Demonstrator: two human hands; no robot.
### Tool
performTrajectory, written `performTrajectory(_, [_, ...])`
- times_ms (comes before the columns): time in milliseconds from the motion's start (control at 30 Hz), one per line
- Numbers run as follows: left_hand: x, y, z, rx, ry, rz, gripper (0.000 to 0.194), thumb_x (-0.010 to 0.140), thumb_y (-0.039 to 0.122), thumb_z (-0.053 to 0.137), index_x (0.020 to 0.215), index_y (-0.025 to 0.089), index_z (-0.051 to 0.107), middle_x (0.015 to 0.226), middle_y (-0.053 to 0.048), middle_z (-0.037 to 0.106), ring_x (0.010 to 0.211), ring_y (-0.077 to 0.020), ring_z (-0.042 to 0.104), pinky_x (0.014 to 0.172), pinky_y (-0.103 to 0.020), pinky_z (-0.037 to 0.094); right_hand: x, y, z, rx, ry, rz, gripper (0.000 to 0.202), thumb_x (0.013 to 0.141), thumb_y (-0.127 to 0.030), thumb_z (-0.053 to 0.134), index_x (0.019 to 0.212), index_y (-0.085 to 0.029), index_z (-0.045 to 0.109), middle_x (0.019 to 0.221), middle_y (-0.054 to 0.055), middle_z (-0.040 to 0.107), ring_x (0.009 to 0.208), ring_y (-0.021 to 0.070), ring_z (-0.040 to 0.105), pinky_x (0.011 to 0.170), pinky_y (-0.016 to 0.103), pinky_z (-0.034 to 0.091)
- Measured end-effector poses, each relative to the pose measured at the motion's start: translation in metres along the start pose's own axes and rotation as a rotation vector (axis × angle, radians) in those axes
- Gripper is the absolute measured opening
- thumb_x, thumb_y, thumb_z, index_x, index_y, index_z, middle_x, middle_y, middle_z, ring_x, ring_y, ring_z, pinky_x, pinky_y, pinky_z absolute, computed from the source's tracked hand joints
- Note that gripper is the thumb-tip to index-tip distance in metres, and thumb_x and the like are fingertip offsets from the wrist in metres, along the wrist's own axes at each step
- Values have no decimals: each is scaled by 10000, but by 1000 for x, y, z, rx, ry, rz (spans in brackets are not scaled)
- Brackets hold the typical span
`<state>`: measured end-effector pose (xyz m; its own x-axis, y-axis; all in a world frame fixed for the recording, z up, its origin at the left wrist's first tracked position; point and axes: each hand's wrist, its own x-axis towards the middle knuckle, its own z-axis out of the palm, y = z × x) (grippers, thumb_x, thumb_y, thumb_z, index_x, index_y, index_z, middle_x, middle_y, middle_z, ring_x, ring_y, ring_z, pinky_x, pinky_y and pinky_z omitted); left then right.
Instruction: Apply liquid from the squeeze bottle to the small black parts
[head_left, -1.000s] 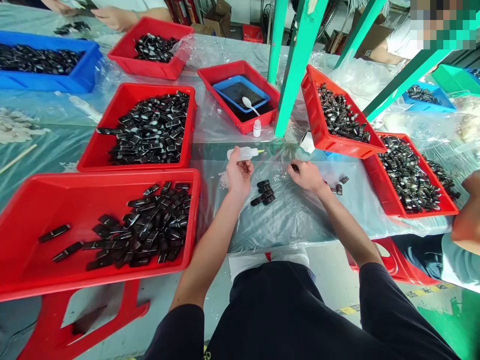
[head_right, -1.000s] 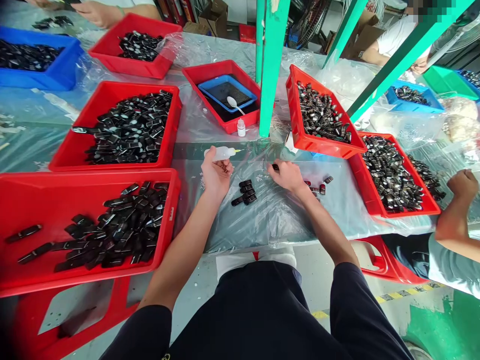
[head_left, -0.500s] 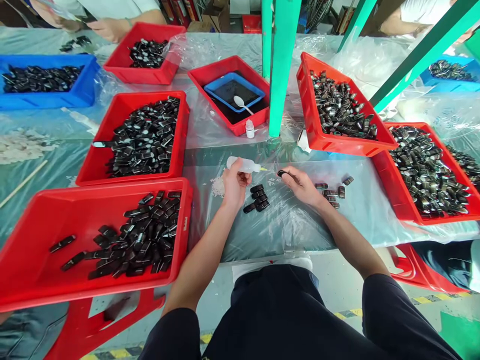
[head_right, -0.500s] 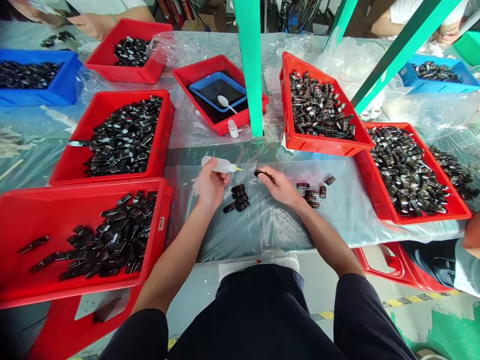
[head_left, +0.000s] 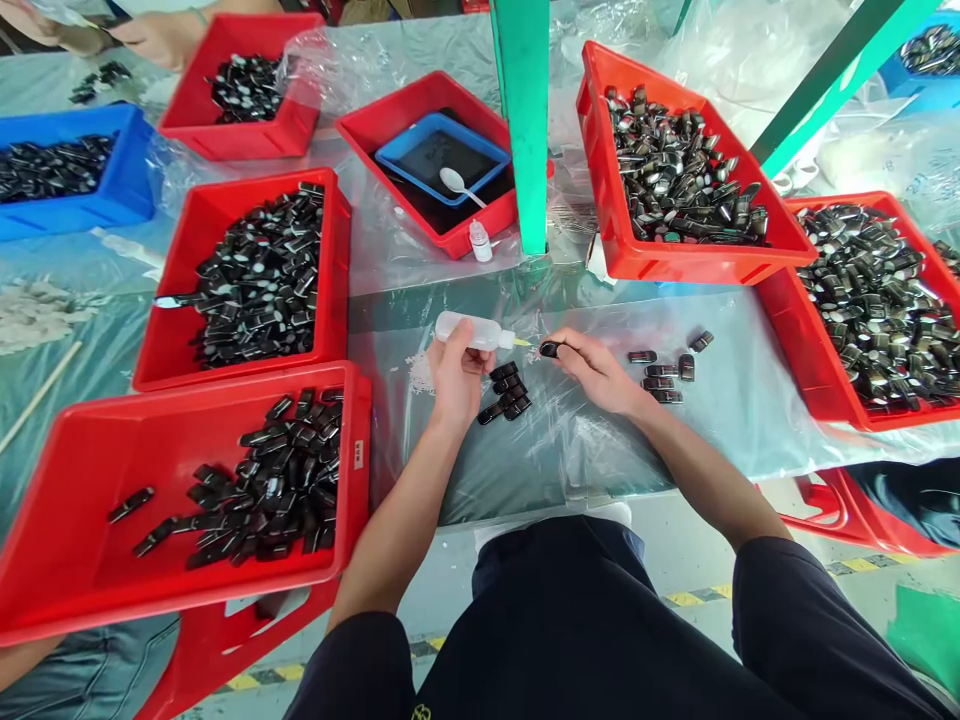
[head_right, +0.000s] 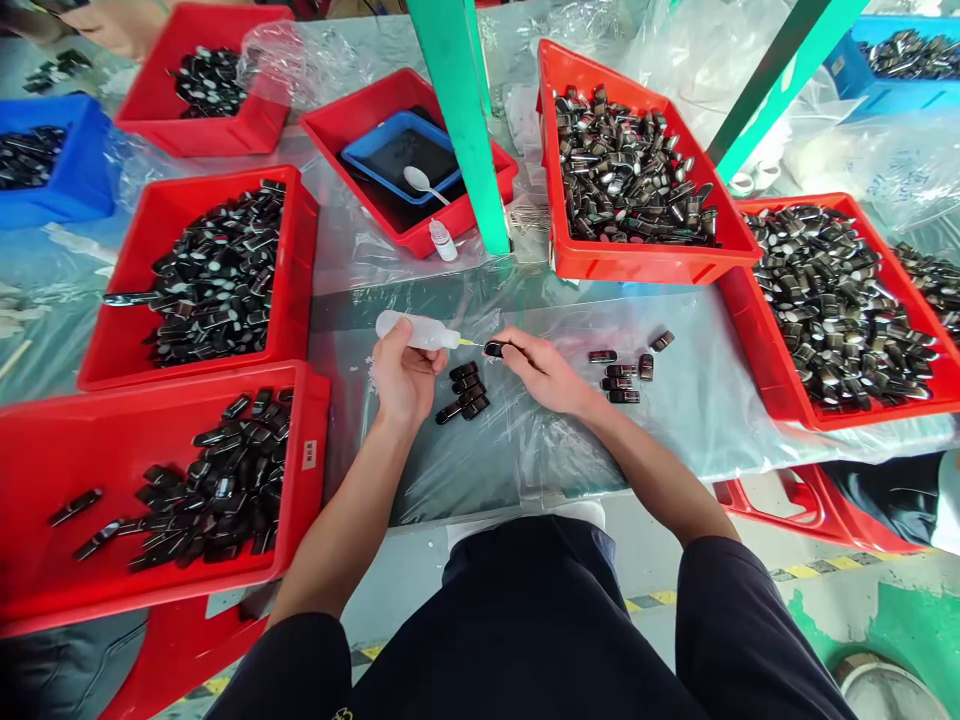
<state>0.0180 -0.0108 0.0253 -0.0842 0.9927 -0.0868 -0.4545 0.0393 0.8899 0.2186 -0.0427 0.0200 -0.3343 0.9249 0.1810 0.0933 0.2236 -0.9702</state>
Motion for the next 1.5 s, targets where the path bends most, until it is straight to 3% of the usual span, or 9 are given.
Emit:
performTrajectory(333, [-1, -2, -2, 16, -13, 34, 476, 719, 617, 861, 742, 166, 711, 532, 16, 526, 442, -96, 467, 420, -247, 349, -3, -6, 2, -39, 32, 0, 521, 1077, -680, 414, 1039, -208, 631, 829, -2, 524, 686, 131, 406, 638, 294, 346])
performTrajectory(700, [-7, -5, -3, 91, -42, 81, 470, 720, 600, 879, 804, 161, 732, 630, -3, 631, 468, -85, 517, 440, -232, 373, -6, -3, -1, -255, 22, -59, 431, 1137, -532, 359, 1121, -201, 634, 777, -16, 523, 620, 126, 382, 612, 292, 339])
performTrajectory(867, [-6, -7, -3, 84, -48, 77, 473, 725, 613, 873, 790, 167, 730, 598, 5, 611, 461, -87, 512, 435, -234, 371, -6, -5, -1, -232, 17, -86, 418, 1139, -517, 365, 1125, -197, 635, 866, 11, 591, 695, 135, 466, 676, 289, 393])
performTrajectory(1200, [-7, -4, -1, 91, -41, 89, 500, 688, 620, 897, 766, 160, 718, 591, 9, 615, 450, -76, 505, 425, -219, 366, -8, -8, -2, -228, 10, -85, 443, 1134, -536, 365, 1149, -196, 648, 884, 20, 623, 694, 139, 465, 686, 289, 410])
performTrajectory(1500, [-4, -4, -4, 107, -14, 91, 484, 666, 594, 900, 767, 160, 711, 604, 4, 630, 438, -73, 495, 420, -222, 354, -7, -9, -3, -219, 6, -72, 499, 1106, -604, 390, 1147, -205, 686, 1040, 79, 735, 860, 188, 623, 816, 325, 497])
